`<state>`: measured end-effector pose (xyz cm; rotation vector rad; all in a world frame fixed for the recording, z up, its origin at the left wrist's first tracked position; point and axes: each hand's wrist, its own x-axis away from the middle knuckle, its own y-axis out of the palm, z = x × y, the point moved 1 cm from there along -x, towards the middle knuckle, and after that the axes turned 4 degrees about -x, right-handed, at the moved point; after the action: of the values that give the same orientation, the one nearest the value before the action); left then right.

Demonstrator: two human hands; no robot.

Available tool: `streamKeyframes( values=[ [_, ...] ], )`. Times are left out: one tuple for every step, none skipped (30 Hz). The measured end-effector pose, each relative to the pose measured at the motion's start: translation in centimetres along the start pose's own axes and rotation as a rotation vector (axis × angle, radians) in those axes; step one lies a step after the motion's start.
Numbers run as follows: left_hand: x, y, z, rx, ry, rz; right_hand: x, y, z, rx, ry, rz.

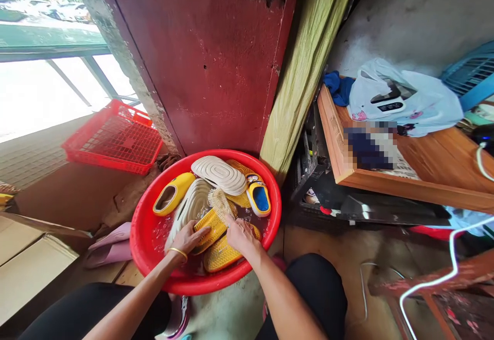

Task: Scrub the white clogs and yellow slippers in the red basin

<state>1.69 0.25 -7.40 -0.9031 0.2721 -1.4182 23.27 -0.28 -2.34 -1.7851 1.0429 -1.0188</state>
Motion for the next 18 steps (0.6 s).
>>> streamKeyframes(
  values=[
    [0.0, -0.1, 0.1, 0.003, -0.007, 0.014, -0.1, -0.1, 0.0, -0.003, -0.006, 0.004],
    [0.0, -0.3, 0.2, 0.042, -0.021, 0.019, -0.1, -0.1, 0.0, -0.006, -0.011, 0.013],
    [0.0, -0.4, 0.3, 0.097, -0.038, 0.018, 0.0, 0.0, -0.2, -0.01, -0.016, 0.025],
    [0.0, -0.6, 0.3, 0.153, -0.055, 0.015, 0.2, 0.2, -0.6, -0.011, -0.022, 0.035],
    [-0.1, -0.8, 0.4, 0.202, -0.069, 0.011, 0.6, 0.5, -1.1, -0.009, -0.037, 0.041],
    [-0.1, -0.9, 0.3, 0.236, -0.076, 0.008, 1.0, 0.9, -1.7, -0.005, -0.06, 0.041],
    [-0.1, -1.0, 0.3, 0.256, -0.075, 0.007, 1.4, 1.3, -2.4, 0.001, -0.088, 0.035],
    [-0.1, -1.1, 0.3, 0.266, -0.071, 0.008, 1.9, 1.7, -2.9, 0.005, -0.117, 0.026],
    [0.0, -1.1, 0.3, 0.278, -0.069, 0.013, 2.2, 2.0, -3.4, 0.008, -0.143, 0.017],
    [0.1, -1.2, 0.3, 0.288, -0.067, 0.016, 2.3, 2.1, -3.6, 0.009, -0.161, 0.013],
    [0.2, -1.2, 0.3, 0.296, -0.064, 0.02, 2.3, 2.1, -3.6, 0.011, -0.16, 0.012],
    [0.4, -1.2, 0.4, 0.304, -0.057, 0.026, 2.0, 1.8, -3.2, 0.012, -0.141, 0.014],
    [0.6, -1.3, 0.5, 0.311, -0.048, 0.032, 1.6, 1.5, -2.7, 0.013, -0.112, 0.021],
    [0.8, -1.3, 0.6, 0.319, -0.035, 0.04, 1.1, 1.0, -1.9, 0.016, -0.075, 0.029],
    [0.9, -1.4, 0.7, 0.329, -0.02, 0.043, 0.6, 0.6, -1.2, 0.02, -0.035, 0.037],
    [1.1, -1.5, 0.9, 0.34, -0.011, 0.048, 0.1, 0.1, -0.6, 0.025, 0.004, 0.046],
    [1.2, -1.7, 1.0, 0.352, -0.007, 0.054, -0.2, -0.2, -0.1, 0.032, 0.034, 0.054],
    [1.3, -1.8, 1.2, 0.368, -0.005, 0.054, -0.3, -0.5, 0.0, 0.039, 0.051, 0.061]
  ],
)
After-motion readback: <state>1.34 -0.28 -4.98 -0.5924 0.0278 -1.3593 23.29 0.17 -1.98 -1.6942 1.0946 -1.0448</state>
